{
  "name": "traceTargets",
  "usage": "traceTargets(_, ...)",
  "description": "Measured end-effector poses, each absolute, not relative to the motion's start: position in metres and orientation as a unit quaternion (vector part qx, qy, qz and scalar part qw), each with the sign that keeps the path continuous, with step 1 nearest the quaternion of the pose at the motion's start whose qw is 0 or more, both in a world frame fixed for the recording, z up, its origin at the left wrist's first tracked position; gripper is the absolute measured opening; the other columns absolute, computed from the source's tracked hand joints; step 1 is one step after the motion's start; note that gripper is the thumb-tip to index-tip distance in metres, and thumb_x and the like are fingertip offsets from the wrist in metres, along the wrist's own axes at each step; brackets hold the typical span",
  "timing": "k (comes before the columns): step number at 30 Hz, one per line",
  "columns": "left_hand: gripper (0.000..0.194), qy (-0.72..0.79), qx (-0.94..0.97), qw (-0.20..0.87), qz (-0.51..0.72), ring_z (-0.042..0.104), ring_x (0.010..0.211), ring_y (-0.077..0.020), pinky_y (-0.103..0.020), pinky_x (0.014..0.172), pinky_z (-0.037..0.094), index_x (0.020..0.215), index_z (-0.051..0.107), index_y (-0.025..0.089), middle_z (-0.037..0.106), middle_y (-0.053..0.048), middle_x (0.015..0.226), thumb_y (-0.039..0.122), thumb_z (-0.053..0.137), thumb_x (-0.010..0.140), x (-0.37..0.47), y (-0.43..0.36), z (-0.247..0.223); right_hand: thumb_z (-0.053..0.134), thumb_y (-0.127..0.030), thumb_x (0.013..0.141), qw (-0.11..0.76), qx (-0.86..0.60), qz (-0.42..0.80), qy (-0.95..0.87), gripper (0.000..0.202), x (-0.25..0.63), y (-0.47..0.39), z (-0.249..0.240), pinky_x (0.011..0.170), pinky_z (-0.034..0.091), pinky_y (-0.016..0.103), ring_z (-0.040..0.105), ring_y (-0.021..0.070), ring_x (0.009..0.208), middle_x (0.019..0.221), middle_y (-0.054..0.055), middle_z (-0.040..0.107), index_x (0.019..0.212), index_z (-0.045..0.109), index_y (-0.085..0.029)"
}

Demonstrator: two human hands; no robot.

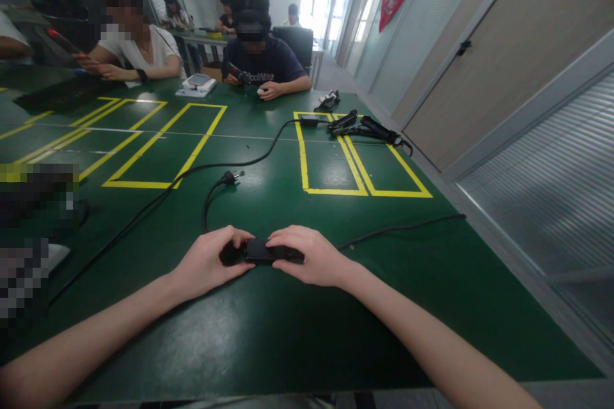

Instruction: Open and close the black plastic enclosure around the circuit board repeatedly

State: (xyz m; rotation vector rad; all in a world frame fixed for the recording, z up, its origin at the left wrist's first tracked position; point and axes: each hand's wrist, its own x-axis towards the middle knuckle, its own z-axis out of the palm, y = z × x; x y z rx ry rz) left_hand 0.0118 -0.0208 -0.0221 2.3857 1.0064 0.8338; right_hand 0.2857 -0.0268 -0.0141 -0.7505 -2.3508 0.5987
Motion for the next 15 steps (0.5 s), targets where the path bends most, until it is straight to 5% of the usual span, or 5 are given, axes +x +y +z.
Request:
traceTargets(5, 0.040, 0.314, 0.895, 0.164, 0.273, 0.073, 0.105, -0.0258, -0.040, 0.092, 0.058, 0.128, 0.063, 0.021, 0.077, -0.009, 0.116, 0.025, 0.075, 0.090, 0.0126, -0.0195, -0.0183, 0.067, -0.024, 0.098, 0.294, -0.264, 0.132, -0.909, 0.028, 0.2820, -0.0282, -0.0163, 0.091, 0.061, 0.041, 0.073, 0.0255, 0.108, 0.122, 0.015, 0.075, 0.126, 0.067, -0.020)
traceTargets(15, 0.029, 0.303, 0.900, 0.165, 0.267, 0.071, 0.105, -0.0268, -0.042, 0.091, 0.057, 0.119, 0.065, 0.022, 0.076, -0.010, 0.115, 0.023, 0.072, 0.091, 0.0146, -0.0181, -0.0203, 0.072, -0.021, 0.094, 0.272, -0.277, 0.148, -0.910, 0.024, 0.2814, -0.0269, -0.0123, 0.086, 0.060, 0.039, 0.072, 0.0242, 0.102, 0.116, 0.013, 0.076, 0.118, 0.068, -0.021)
